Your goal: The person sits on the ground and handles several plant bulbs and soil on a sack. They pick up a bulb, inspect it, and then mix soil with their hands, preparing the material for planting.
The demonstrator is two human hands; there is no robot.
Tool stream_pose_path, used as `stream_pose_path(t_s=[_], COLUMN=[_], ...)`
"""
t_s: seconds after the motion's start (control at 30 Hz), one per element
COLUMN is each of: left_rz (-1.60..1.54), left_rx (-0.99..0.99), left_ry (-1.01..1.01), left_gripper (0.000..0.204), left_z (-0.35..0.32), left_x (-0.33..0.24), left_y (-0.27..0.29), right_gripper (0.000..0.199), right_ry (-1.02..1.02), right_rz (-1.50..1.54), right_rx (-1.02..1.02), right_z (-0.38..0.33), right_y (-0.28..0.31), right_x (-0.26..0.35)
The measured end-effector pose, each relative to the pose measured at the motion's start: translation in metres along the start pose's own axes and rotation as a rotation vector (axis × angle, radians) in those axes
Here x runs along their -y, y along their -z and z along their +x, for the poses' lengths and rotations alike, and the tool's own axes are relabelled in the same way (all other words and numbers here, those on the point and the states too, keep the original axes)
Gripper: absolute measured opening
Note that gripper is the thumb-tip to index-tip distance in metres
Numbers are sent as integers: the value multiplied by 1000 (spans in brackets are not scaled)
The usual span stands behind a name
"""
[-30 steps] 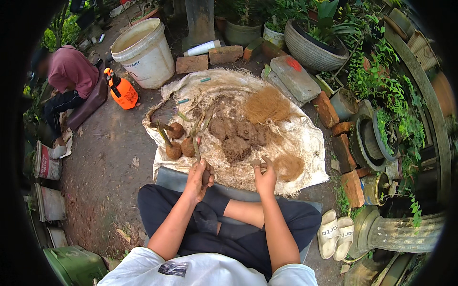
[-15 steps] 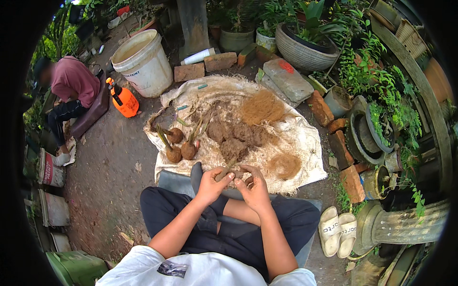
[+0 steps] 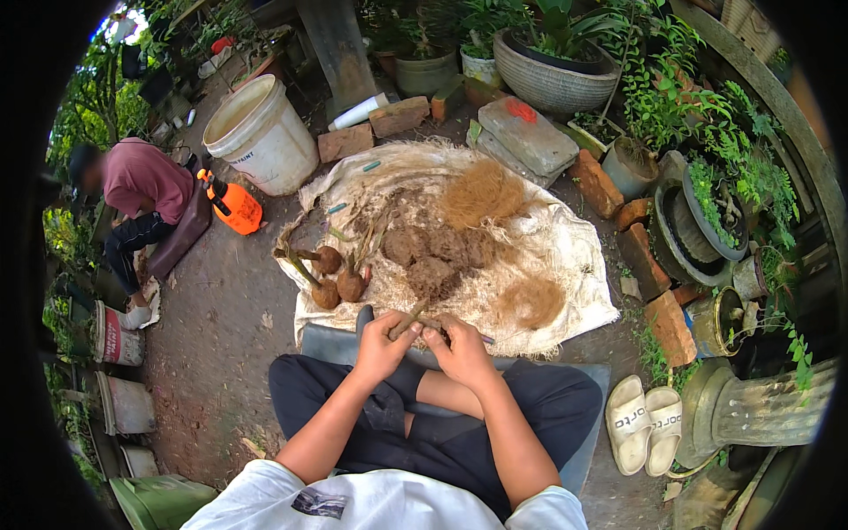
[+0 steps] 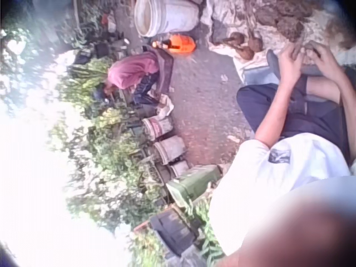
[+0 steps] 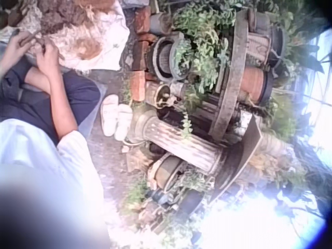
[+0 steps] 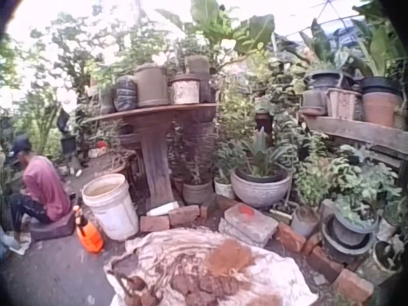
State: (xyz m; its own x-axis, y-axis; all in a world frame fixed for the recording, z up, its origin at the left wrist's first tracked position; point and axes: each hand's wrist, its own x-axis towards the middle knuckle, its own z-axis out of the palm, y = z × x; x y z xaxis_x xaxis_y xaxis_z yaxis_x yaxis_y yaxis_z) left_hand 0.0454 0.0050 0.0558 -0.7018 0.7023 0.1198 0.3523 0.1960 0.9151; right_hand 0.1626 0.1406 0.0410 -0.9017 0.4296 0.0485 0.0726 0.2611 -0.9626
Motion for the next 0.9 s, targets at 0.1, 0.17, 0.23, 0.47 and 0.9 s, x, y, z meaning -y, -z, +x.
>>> stream_pose_path(t_s=[0.1, 0.17, 0.23, 0.47, 0.9], left_rz=[-76, -165, -218, -426, -575], left_rx=[12, -11, -15, -5, -112], left_ry=[147, 217, 276, 462, 533], left_gripper=[22, 23, 25, 31, 27], left_z=[-3, -8, -11, -13, -6], left_x=[6, 8, 9, 8, -9], left_y=[-13, -22, -29, -37, -48], right_gripper=[22, 21, 21, 24, 34], right_ry=[-22, 7, -12, -24, 168], right_rz=[48, 87, 94, 198, -120], right_rx=[-54, -79, -89, -133, -358], right_z=[0, 0, 0, -2, -4], right_y=[-3, -4, -1, 4, -6], right_x=[-8, -12, -14, -18, -19])
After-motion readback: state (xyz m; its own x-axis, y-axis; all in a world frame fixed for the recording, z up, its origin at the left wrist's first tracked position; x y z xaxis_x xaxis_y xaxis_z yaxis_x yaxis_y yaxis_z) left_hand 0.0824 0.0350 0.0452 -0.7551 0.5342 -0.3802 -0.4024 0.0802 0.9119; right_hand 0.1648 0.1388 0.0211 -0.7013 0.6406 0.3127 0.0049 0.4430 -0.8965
